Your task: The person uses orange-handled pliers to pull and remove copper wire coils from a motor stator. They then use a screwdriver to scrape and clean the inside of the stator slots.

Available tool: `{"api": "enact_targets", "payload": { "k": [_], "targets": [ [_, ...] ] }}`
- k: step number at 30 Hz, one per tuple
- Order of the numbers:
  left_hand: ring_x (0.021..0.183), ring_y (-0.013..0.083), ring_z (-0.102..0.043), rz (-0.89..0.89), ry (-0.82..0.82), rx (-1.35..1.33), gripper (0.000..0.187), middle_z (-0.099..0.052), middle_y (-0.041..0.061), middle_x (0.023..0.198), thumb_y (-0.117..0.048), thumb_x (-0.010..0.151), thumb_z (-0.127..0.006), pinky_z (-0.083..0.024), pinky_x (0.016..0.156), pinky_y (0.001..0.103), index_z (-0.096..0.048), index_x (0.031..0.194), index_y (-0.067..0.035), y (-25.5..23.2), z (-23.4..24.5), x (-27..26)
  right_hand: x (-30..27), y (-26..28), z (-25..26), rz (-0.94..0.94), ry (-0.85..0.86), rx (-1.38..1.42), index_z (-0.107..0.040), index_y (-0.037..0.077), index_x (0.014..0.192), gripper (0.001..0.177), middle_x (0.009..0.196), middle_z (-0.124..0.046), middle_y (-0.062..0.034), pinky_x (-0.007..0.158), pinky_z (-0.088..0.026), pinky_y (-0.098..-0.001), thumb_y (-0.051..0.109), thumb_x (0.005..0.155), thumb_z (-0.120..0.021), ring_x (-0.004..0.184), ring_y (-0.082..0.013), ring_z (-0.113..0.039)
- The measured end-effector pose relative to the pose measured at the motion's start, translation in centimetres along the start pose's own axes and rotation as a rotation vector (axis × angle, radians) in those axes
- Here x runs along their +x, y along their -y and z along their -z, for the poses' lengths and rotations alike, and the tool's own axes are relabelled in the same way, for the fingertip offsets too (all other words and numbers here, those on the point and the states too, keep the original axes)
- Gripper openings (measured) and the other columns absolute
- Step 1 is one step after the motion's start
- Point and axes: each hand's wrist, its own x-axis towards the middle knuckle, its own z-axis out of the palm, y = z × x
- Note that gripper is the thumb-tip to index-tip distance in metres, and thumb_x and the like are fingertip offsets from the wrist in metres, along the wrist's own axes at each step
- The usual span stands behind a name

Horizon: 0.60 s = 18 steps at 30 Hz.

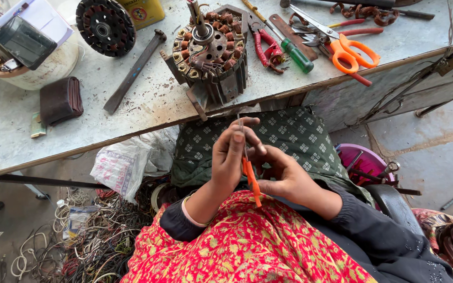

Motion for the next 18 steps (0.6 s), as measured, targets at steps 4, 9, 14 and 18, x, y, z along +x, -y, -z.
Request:
{"api": "enact_targets", "payload": {
  "k": [4, 9, 14, 18],
  "targets": [
    [0.139, 0.0240, -0.054, -0.004, 0.129, 0.174, 0.025, -0.067, 0.011, 0.116, -0.026, 0.117, -0.050, -0.043, 0.123, 0.043, -0.059, 0.125, -0.004, -1.1, -0.7, 0.9, 0.1, 0.0, 0.1, -0.021, 0.080, 0.098, -0.039, 0.010, 0.149, 0.079, 0.124, -0.062, -0.0062, 0.091, -0.057, -0.0340, 0.010, 0.083, -0.082, 0.105, -0.0145, -0.064],
    [0.134, 0.0258, -0.056, 0.113, 0.254, 0.486, 0.034, -0.062, 0.014, 0.135, -0.031, 0.111, -0.056, -0.044, 0.115, 0.039, -0.065, 0.130, -0.004, -5.0, -0.5, 2.5, -0.2, 1.7, 1.0, -0.218, 0.130, 0.151, -0.056, -0.001, 0.143, 0.058, 0.120, -0.069, -0.0122, 0.074, -0.052, -0.0344, 0.008, 0.091, -0.080, 0.092, -0.0208, -0.064],
    [0.123, 0.0194, -0.066, 0.035, 0.240, 0.729, 0.042, -0.069, 0.012, 0.132, -0.036, 0.107, -0.063, -0.052, 0.110, 0.035, -0.065, 0.136, -0.005, -9.3, 2.2, 4.4, -0.3, 2.6, 2.2, -0.126, 0.017, 0.126, -0.051, 0.005, 0.142, 0.063, 0.119, -0.067, -0.0062, 0.078, -0.055, -0.0248, 0.025, 0.088, -0.076, 0.103, -0.0101, -0.066],
    [0.128, 0.0222, -0.065, -0.150, 0.069, 0.895, 0.048, -0.068, 0.012, 0.135, -0.043, 0.108, -0.068, -0.049, 0.112, 0.036, -0.063, 0.138, -0.007, -11.2, 5.4, 7.2, 0.7, 2.5, 3.5, -0.099, 0.055, 0.294, -0.054, -0.003, 0.140, 0.071, 0.105, -0.064, -0.0115, 0.060, -0.045, -0.0222, 0.037, 0.089, -0.083, 0.070, -0.0080, -0.056]
  ]
}}
